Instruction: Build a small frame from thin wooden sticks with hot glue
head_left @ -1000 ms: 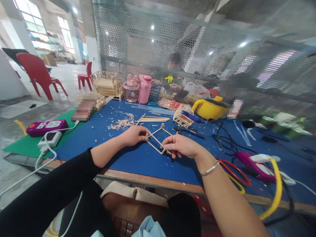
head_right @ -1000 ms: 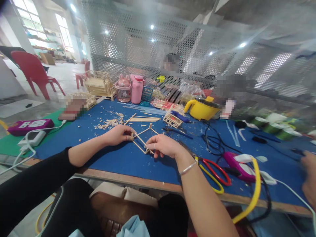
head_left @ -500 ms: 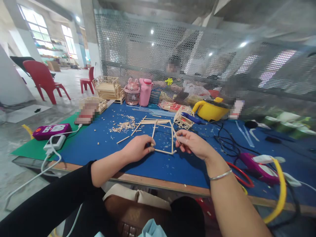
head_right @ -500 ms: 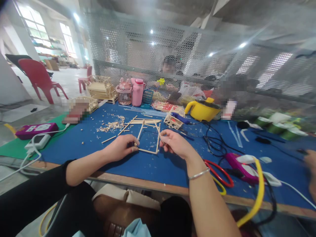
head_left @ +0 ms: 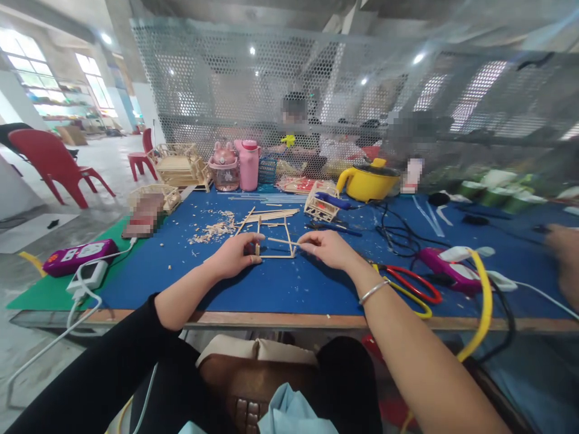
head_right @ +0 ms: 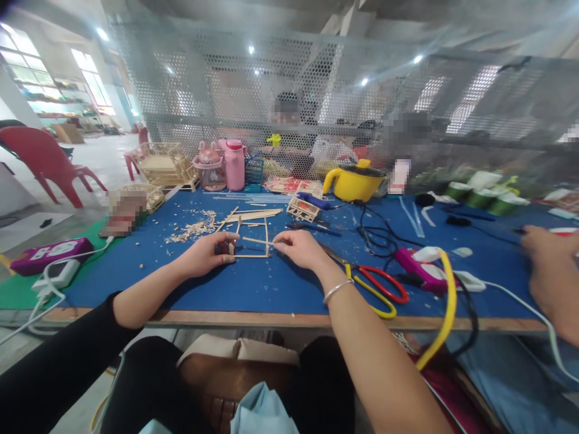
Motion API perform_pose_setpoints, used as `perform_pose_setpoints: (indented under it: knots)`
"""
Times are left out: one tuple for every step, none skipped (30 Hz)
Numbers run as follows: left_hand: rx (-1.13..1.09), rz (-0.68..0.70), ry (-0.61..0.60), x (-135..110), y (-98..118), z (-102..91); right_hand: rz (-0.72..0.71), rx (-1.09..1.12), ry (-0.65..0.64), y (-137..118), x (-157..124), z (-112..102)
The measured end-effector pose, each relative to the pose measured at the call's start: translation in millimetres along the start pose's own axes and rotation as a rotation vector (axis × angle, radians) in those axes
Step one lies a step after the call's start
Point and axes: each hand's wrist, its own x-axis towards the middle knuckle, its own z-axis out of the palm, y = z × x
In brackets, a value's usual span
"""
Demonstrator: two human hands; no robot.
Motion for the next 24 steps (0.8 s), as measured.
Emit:
perform_pose_setpoints:
  knots:
    - [-0.008, 0.007, 0.002, 0, 1, -0.1, -0.007, -0.036, -0.037, -1, 0, 1]
    - [-0.016, 0.013, -0.001, 0, 1, 0.0, -0.014, -0.056, -0.066, -2, 1, 2]
    - [-0.022, 0.019, -0.009, 0, 2, 0.2, -0.021, -0.062, -0.085, -3, 1, 3]
    - [-0.023, 0.025, -0.016, 0, 2, 0.5, -0.028, -0.059, -0.1, -4, 1, 5]
    - [-0.023, 0.027, -0.02, 0, 2, 0.9, -0.036, -0.051, -0.113, -5, 2, 6]
    - [-0.022, 0.025, -0.021, 0, 2, 1.2, -0.045, -0.04, -0.13, -5, 2, 8]
    - [-0.023, 0.019, -0.02, 0, 2, 1.5, -0.051, -0.027, -0.149, -5, 3, 9]
    - [-0.023, 0.014, -0.017, 1, 1, 1.7, -0.054, -0.012, -0.165, -4, 3, 10]
    - [-0.022, 0.01, -0.012, 1, 1, 1.8, -0.052, 0.005, -0.176, -4, 3, 10]
    - [-0.019, 0.006, -0.008, 1, 1, 1.8, -0.045, 0.022, -0.178, -3, 3, 11]
    - [-0.015, 0.005, -0.006, 1, 1, 1.7, -0.034, 0.039, -0.175, -2, 3, 10]
    - [-0.011, 0.006, -0.005, 1, 1, 1.6, -0.021, 0.055, -0.167, -2, 3, 10]
    - [-0.009, 0.007, -0.003, 1, 1, 1.5, -0.008, 0.069, -0.158, -2, 3, 10]
    - [-0.007, 0.008, -0.002, 1, 1, 1.4, 0.006, 0.079, -0.148, -1, 2, 9]
    - [-0.005, 0.008, -0.002, 1, 1, 1.3, 0.017, 0.085, -0.145, -1, 2, 9]
    - [-0.001, 0.008, -0.003, 1, 1, 1.3, 0.023, 0.086, -0.148, -1, 2, 10]
    - [0.004, 0.008, -0.002, 1, 1, 1.3, 0.025, 0.085, -0.155, -1, 2, 10]
    - [0.009, 0.008, -0.002, 1, 1, 1.3, 0.023, 0.084, -0.163, -1, 2, 11]
    - [0.014, 0.007, -0.001, 1, 0, 1.2, 0.018, 0.083, -0.173, -1, 2, 11]
    - [0.018, 0.005, -0.002, 1, 0, 1.1, 0.01, 0.083, -0.183, -1, 2, 12]
    - [0.021, 0.004, -0.001, 1, 0, 0.8, 0.001, 0.085, -0.193, -1, 2, 12]
    - [0.023, 0.003, 0.001, 1, 0, 0.6, -0.007, 0.088, -0.201, -1, 2, 12]
    - [0.025, 0.001, 0.005, 1, 0, 0.4, -0.015, 0.088, -0.211, -1, 3, 12]
    - [0.026, -0.002, 0.008, 1, 0, 0.2, -0.022, 0.084, -0.218, -1, 3, 12]
